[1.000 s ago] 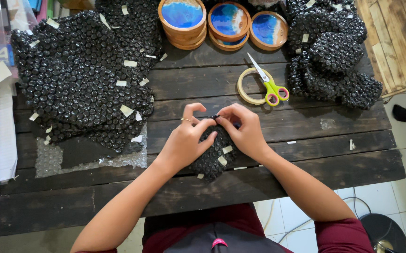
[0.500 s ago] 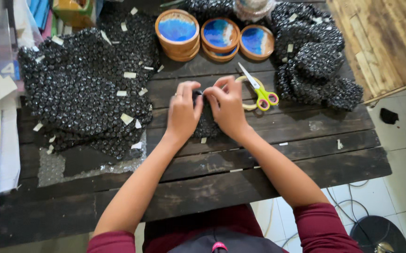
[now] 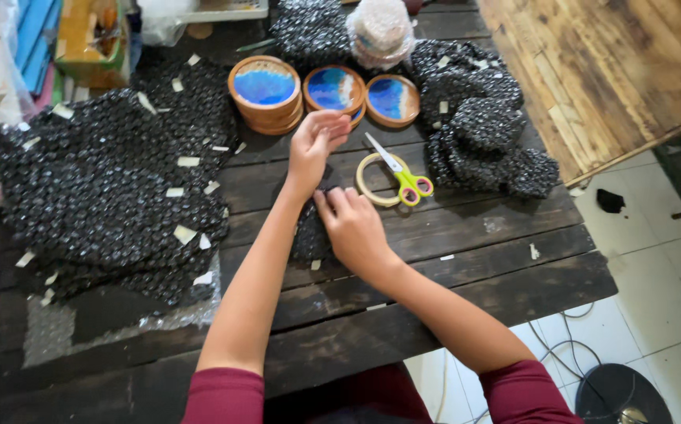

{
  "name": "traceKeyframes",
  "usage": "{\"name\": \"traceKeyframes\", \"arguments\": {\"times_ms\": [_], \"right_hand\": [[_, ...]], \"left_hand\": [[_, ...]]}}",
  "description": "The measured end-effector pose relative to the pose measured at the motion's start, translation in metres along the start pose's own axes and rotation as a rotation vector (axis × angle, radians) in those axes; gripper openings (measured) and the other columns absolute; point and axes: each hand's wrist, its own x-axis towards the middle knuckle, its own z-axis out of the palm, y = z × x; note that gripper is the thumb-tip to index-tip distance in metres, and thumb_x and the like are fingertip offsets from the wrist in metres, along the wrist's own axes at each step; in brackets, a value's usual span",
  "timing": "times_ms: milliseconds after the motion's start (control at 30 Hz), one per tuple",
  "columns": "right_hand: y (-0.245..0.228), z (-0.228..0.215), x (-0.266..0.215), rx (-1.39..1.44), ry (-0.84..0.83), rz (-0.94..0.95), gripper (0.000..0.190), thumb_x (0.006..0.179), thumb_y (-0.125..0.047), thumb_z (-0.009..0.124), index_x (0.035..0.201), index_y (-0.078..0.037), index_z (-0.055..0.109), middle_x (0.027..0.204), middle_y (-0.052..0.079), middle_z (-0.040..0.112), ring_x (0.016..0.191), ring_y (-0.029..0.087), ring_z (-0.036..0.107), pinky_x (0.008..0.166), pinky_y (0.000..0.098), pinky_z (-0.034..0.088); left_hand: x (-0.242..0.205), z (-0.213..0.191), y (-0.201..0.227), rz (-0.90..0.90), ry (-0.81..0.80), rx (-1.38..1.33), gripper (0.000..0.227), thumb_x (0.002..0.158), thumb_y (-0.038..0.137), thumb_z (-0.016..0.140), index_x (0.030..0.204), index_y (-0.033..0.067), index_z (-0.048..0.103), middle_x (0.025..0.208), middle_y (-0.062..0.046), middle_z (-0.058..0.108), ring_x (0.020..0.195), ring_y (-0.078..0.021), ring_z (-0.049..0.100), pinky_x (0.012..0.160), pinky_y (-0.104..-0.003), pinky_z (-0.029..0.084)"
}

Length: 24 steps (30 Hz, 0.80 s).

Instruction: The person wraps round coasters in bubble wrap and secures them with adhesive tape using scissors.

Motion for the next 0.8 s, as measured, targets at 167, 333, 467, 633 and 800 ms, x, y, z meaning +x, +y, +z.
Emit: {"name": "traceKeyframes", "arguments": {"times_ms": [167, 333, 467, 633, 800], "right_hand": [[0.039, -0.02, -0.009, 0.249, -0.105, -0.03, 0.03, 0.083, -0.013, 0.059, 0.11, -0.011, 0.072, 0.103, 0.008, 0.064, 0.088, 0.03, 0.063, 0.068, 0.0393, 0.048], [0.123, -0.03, -0.034, 0.022, -0.371, 0.507, 0.036, 0.082, -0.019, 0.076, 0.116, -0.015, 0.063, 0.092, 0.009, 0.065, 0.084, 0.036, 0.071, 0.075, 0.0423, 0.058], [0.134, -0.012, -0.045, 0.109, -0.517, 0.687, 0.037, 0.084, -0.027, 0.079, 0.117, -0.018, 0.065, 0.089, 0.011, 0.07, 0.087, 0.037, 0.074, 0.077, 0.0454, 0.06], [0.138, -0.015, -0.036, 0.113, -0.59, 0.863, 0.036, 0.078, -0.04, 0.079, 0.113, -0.029, 0.076, 0.089, 0.005, 0.079, 0.085, 0.036, 0.076, 0.078, 0.0463, 0.062], [0.133, -0.027, -0.023, 0.433, -0.022, 0.83, 0.035, 0.079, -0.028, 0.077, 0.112, -0.025, 0.067, 0.079, 0.001, 0.076, 0.073, 0.025, 0.074, 0.071, 0.0378, 0.057]], "left_hand": [[-0.016, 0.007, 0.022, 0.004, -0.06, 0.221, 0.036, 0.099, -0.01, 0.033, 0.112, 0.0045, 0.064, 0.105, -0.017, 0.072, 0.099, -0.0309, 0.074, 0.087, -0.041, 0.065], [-0.025, 0.016, 0.027, 0.228, -0.261, 0.659, 0.032, 0.088, -0.006, 0.055, 0.11, 0.0135, 0.067, 0.101, -0.002, 0.065, 0.088, -0.0221, 0.075, 0.071, -0.032, 0.065], [-0.037, 0.024, 0.058, 0.331, -0.441, 0.803, 0.027, 0.075, 0.007, 0.071, 0.099, 0.0186, 0.07, 0.105, 0.0, 0.063, 0.095, -0.0272, 0.067, 0.082, -0.039, 0.061], [-0.039, 0.024, 0.065, 0.274, -0.581, 0.918, 0.021, 0.07, 0.03, 0.082, 0.087, 0.0216, 0.075, 0.108, 0.005, 0.061, 0.094, -0.0213, 0.053, 0.085, -0.036, 0.056], [-0.029, 0.016, 0.041, 0.285, -0.488, 0.816, 0.009, 0.092, 0.02, 0.07, 0.101, 0.0183, 0.069, 0.101, -0.002, 0.066, 0.093, -0.0284, 0.059, 0.08, -0.04, 0.056]]}}
